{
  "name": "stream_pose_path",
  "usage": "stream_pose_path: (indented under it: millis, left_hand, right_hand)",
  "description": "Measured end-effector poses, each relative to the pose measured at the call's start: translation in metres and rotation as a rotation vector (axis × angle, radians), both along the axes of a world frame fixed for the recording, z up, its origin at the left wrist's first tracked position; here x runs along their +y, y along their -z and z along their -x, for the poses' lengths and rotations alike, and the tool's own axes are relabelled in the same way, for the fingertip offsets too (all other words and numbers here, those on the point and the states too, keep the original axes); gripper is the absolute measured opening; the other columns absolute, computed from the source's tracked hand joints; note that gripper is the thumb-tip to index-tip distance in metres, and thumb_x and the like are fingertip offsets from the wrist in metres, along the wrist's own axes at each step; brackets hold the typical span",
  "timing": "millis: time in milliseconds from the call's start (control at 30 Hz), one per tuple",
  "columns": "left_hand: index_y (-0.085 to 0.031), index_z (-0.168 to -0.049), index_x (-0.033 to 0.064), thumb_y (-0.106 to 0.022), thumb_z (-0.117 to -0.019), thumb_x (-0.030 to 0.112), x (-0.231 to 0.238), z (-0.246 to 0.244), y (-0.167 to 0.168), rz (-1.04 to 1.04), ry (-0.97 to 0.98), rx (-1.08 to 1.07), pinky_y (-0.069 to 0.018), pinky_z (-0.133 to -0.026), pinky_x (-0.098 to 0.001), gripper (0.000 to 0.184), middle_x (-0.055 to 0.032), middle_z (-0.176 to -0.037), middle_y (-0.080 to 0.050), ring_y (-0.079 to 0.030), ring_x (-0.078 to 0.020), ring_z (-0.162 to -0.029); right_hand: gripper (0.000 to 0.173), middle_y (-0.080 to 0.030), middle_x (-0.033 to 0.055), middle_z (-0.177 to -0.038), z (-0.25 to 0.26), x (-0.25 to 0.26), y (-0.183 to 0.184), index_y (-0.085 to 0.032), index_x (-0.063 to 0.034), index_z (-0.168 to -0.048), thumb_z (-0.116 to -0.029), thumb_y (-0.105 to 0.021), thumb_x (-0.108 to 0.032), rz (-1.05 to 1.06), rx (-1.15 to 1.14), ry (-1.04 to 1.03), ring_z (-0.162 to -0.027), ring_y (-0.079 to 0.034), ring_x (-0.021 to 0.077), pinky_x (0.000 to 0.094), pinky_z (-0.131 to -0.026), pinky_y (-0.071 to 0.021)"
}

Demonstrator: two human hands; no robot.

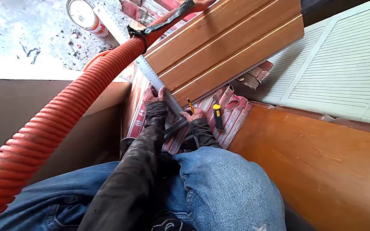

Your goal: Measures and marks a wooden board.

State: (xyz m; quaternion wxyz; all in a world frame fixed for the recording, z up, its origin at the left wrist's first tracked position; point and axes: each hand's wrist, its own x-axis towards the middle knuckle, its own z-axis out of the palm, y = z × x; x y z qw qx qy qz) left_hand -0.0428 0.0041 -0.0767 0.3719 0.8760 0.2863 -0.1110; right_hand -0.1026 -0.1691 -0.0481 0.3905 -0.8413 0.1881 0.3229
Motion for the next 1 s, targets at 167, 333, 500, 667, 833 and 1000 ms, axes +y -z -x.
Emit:
stream_pose_path:
  millis: [167, 333, 500, 667, 833, 1000]
  left_hand:
    - [-0.049, -0.146, -0.0079, -0.079, -0.0875, 0.038, -0.011, 0.005, -0.002, -0.051, 0.024, -0.004, -0.0444, -0.109, -0.0459, 0.081, -0.0304, -0.136, -0.059, -0.06, -0.0387, -0.124]
    - [-0.046, -0.146, -0.0113, -0.085, -0.076, 0.044, -0.023, 0.011, 0.009, -0.134, -0.005, -0.123, -0.0476, -0.106, -0.0449, 0.098, -0.0331, -0.137, -0.054, -0.058, -0.0413, -0.123]
    - [-0.05, -0.143, -0.0106, -0.086, -0.074, 0.04, -0.028, 0.015, 0.021, -0.146, -0.042, -0.23, -0.0486, -0.101, -0.0424, 0.093, -0.0316, -0.133, -0.054, -0.058, -0.0385, -0.116]
    - [-0.051, -0.143, -0.011, -0.083, -0.0755, 0.041, -0.025, 0.015, 0.021, -0.151, 0.01, -0.26, -0.0496, -0.099, -0.0459, 0.091, -0.0335, -0.133, -0.054, -0.059, -0.0408, -0.114]
    - [-0.053, -0.144, -0.0069, -0.082, -0.0775, 0.042, -0.023, 0.015, 0.02, -0.143, 0.047, -0.235, -0.0488, -0.1, -0.0483, 0.087, -0.0329, -0.135, -0.053, -0.058, -0.0424, -0.117]
    - [-0.051, -0.145, -0.007, -0.082, -0.0764, 0.041, -0.025, 0.014, 0.02, -0.145, 0.034, -0.227, -0.0478, -0.101, -0.0485, 0.089, -0.0335, -0.137, -0.052, -0.056, -0.0435, -0.12]
  right_hand:
    - [0.029, -0.073, 0.019, -0.111, -0.002, 0.0, 0.0, -0.077, -0.0018, -0.106, -0.0935, -0.076, -0.028, 0.013, 0.027, -0.008, -0.109, -0.068, 0.0327, 0.0537, -0.101, -0.049]
    - [0.028, -0.073, 0.0201, -0.106, -0.001, -0.002, 0.005, -0.077, 0.0004, -0.102, -0.0922, -0.078, -0.026, 0.011, -0.007, -0.014, -0.104, -0.069, 0.0339, 0.0545, -0.097, -0.0502]
    - [0.028, -0.073, 0.0211, -0.103, 0.003, -0.001, 0.011, -0.076, 0.0019, -0.099, -0.0916, -0.078, -0.025, 0.012, -0.056, -0.019, -0.102, -0.069, 0.0345, 0.0547, -0.095, -0.051]
    - [0.027, -0.073, 0.021, -0.105, 0.001, -0.001, 0.006, -0.076, 0.0023, -0.099, -0.0923, -0.078, -0.024, 0.006, -0.043, -0.023, -0.103, -0.068, 0.0343, 0.0546, -0.095, -0.0501]
    - [0.028, -0.073, 0.0199, -0.106, 0.003, -0.003, 0.011, -0.076, 0.0023, -0.098, -0.0933, -0.076, -0.025, -0.007, -0.047, -0.054, -0.104, -0.069, 0.033, 0.0546, -0.096, -0.0504]
    - [0.028, -0.074, 0.0191, -0.108, 0.002, -0.003, 0.011, -0.077, 0.0009, -0.1, -0.093, -0.076, -0.026, 0.011, -0.039, -0.062, -0.105, -0.069, 0.0328, 0.0556, -0.097, -0.0502]
